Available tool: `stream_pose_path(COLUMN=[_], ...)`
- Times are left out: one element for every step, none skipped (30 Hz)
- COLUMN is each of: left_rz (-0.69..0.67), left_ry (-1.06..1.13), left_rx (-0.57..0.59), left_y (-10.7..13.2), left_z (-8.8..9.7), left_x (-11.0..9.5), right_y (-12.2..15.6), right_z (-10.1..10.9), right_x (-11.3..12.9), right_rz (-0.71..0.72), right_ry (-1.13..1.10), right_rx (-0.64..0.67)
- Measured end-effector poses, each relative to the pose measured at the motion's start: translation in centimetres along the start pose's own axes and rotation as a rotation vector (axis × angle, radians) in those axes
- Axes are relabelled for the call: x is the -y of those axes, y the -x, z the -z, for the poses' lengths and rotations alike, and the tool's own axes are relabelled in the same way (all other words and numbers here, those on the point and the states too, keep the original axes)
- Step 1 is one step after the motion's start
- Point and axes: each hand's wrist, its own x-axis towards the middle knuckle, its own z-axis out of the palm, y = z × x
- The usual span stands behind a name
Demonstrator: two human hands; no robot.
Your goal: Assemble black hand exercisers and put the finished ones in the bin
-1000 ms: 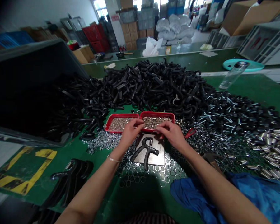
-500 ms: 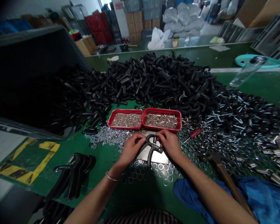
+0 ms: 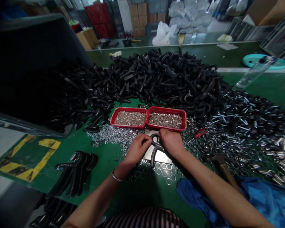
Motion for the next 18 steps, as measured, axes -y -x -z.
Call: stream_pose_path(left_rz=[-0.013,-0.024,-0.03,-0.033,-0.031,-0.028,-0.023,-0.018,-0.016,-0.016,-0.019,-0.023,-0.03,-0.042,-0.062,-0.089,-0.123,-0.162], left_ry=[-0.045,-0.091,-0.135,-0.176,-0.213,-0.245,-0.275,-0.301,-0.324,-0.344,-0.364,-0.384,-0.409,-0.443,-0.485,-0.533,-0.582,-0.628], left_rx=[-0.002,-0.001,0.001,0.004,0.004,0.0,-0.004,-0.009,-0.013,-0.015,-0.015,-0.013,-0.007,0.002,0.017,0.037,0.06,0.087], left_y=[0.0,0.1,0.1,0.2,0.3,0.4,0.5,0.6,0.7,0.7,0.8,0.8,0.8,0.8,0.7,0.6,0.5,0.3], left_z=[-0.2,-0.4,-0.6,-0.8,-0.9,-1.1,-1.2,-1.2,-1.3,-1.3,-1.3,-1.4,-1.4,-1.3,-1.3,-1.2,-1.1,-1.0], left_x=[-0.1,-0.2,-0.3,-0.4,-0.5,-0.6,-0.7,-0.8,-0.9,-1.0,-1.1,-1.2,-1.3,-1.4,-1.5,-1.6,-1.7,-1.8], right_y=[-0.1,-0.2,-0.2,-0.4,-0.5,-0.6,-0.7,-0.7,-0.8,-0.9,-0.9,-1.0,-1.2,-1.3,-1.6,-1.8,-1.9,-1.9], right_z=[0.3,0.6,0.9,1.1,1.4,1.6,1.8,1.9,2.0,2.0,2.0,1.9,1.8,1.7,1.7,1.7,1.7,1.8], right_x=[0.2,0.3,0.5,0.6,0.7,0.8,0.8,0.9,0.9,1.0,1.1,1.2,1.3,1.4,1.4,1.4,1.2,0.8], right_rz=[0.028,0.058,0.09,0.119,0.14,0.145,0.133,0.105,0.072,0.045,0.032,0.033,0.046,0.063,0.078,0.09,0.101,0.11], right_ry=[0.055,0.092,0.118,0.139,0.158,0.175,0.184,0.186,0.182,0.173,0.163,0.155,0.148,0.143,0.134,0.125,0.119,0.102], right_rx=[0.016,0.03,0.043,0.057,0.072,0.085,0.095,0.1,0.1,0.099,0.099,0.102,0.108,0.114,0.12,0.125,0.13,0.139])
